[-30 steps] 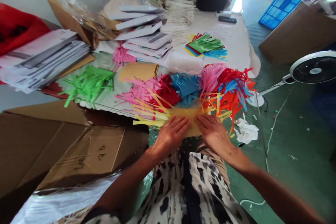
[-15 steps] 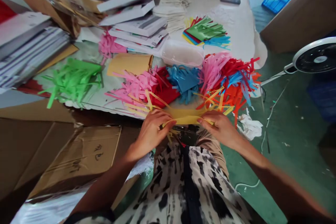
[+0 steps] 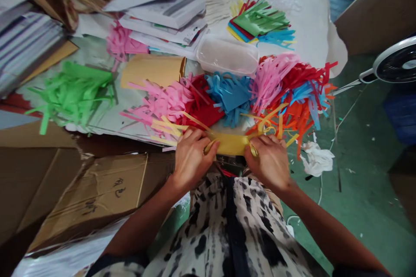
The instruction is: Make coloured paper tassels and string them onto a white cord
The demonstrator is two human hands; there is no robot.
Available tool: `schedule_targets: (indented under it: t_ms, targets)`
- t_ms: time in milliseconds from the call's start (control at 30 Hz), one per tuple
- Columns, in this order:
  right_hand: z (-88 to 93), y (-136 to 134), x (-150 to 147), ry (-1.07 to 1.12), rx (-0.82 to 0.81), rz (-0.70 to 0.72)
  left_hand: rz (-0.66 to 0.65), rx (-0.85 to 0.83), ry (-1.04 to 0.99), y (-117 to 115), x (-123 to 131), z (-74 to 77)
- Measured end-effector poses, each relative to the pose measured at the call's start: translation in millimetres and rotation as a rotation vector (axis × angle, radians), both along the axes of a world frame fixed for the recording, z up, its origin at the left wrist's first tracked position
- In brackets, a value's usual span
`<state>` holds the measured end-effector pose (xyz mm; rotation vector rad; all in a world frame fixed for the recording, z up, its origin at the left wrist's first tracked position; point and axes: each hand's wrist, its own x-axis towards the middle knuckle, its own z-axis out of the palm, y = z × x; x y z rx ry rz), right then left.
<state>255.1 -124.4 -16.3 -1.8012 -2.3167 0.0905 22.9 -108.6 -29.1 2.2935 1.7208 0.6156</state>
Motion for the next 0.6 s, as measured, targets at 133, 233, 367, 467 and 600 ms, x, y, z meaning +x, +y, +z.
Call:
schedule_targets:
  t_ms: [133,233,367,467,600]
  targets:
    - [-1.5,0,-1,-0.015,0.000,-0.013,-0.013,-0.021,0.076,5,0,4.4]
    - [-0.7,1,0,-0.018,-0.018,-0.009,-0.035,-0.065,0.122,11,-2,8.2]
    - [0.4,3,1,-0.025,-0.032,-0.005,-0.048,-0.111,0.164,18,-6,14.7]
    - [0.1,3,2,-0.042,-0.022,-0.006,0.009,0.014,0.141,12,-7,22.5]
    - [-0.5,2,-2,-0.060,-0.010,-0.010,-0.111,0.334,0.044,-10,5,26.7]
